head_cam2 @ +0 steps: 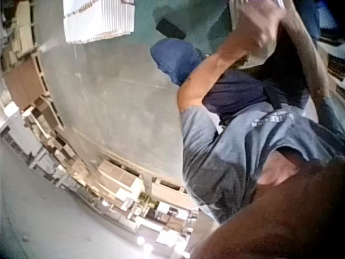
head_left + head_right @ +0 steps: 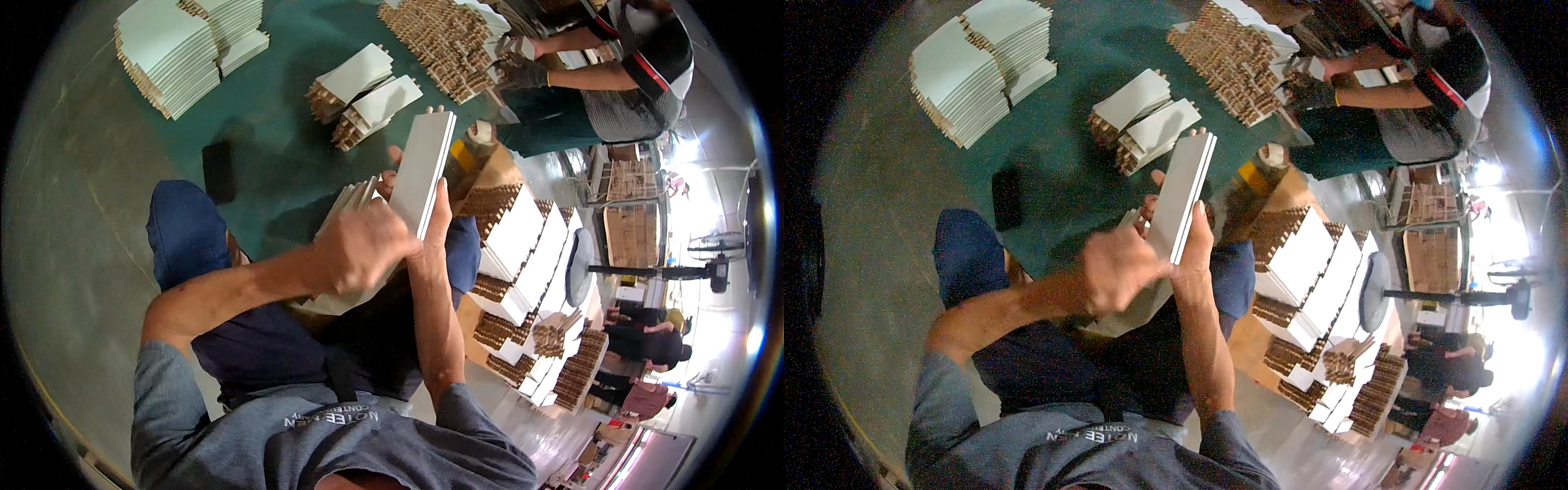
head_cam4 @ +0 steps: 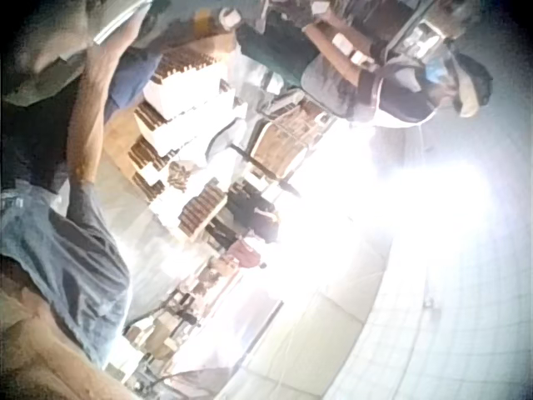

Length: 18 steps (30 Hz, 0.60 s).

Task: The person uses a small hand scraper to clean the edges of white wooden panels and places the panels into stacks on a work table.

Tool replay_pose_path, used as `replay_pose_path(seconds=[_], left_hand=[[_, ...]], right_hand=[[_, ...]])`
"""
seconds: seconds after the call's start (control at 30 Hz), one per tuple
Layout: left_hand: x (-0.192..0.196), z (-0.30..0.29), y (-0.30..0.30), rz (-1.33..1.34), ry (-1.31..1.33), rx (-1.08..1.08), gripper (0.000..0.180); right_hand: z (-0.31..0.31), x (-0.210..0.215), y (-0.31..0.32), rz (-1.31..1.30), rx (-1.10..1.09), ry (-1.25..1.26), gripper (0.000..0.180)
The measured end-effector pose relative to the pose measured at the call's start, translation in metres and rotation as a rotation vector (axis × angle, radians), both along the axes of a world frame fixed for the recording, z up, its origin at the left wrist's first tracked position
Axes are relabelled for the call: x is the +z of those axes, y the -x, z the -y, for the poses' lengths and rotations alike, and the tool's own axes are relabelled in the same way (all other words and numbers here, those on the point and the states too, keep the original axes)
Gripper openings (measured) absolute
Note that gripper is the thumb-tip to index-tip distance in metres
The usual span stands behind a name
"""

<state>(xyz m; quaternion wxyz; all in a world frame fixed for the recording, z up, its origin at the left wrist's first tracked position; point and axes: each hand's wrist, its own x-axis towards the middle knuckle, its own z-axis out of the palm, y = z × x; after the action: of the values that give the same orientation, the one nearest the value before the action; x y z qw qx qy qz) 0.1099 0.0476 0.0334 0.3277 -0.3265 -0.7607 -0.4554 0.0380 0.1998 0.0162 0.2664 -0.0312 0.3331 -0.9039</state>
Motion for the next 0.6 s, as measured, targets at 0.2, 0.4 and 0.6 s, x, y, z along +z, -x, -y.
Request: replay_pose_path(seconds=[0.2, 0.4, 0.6], left_hand=[[-0.006, 0.039, 0.048, 0.25, -0.354, 0.264, 0.009], [-0.009, 0.05, 0.052, 0.333, -0.371, 0.287, 0.01], [-0.021, 0.051, 0.058, 0.29, -0.236, 0.32, 0.012]], right_hand=[[-0.018, -0.033, 0.007, 0.049, -0.071, -0.184, 0.053], [0.006, -0.004, -0.009, -0.097, 0.012, -0.258, 0.058], [0.003, -0.01, -0.018, -0.094, 0.17, -0.292, 0.062]])
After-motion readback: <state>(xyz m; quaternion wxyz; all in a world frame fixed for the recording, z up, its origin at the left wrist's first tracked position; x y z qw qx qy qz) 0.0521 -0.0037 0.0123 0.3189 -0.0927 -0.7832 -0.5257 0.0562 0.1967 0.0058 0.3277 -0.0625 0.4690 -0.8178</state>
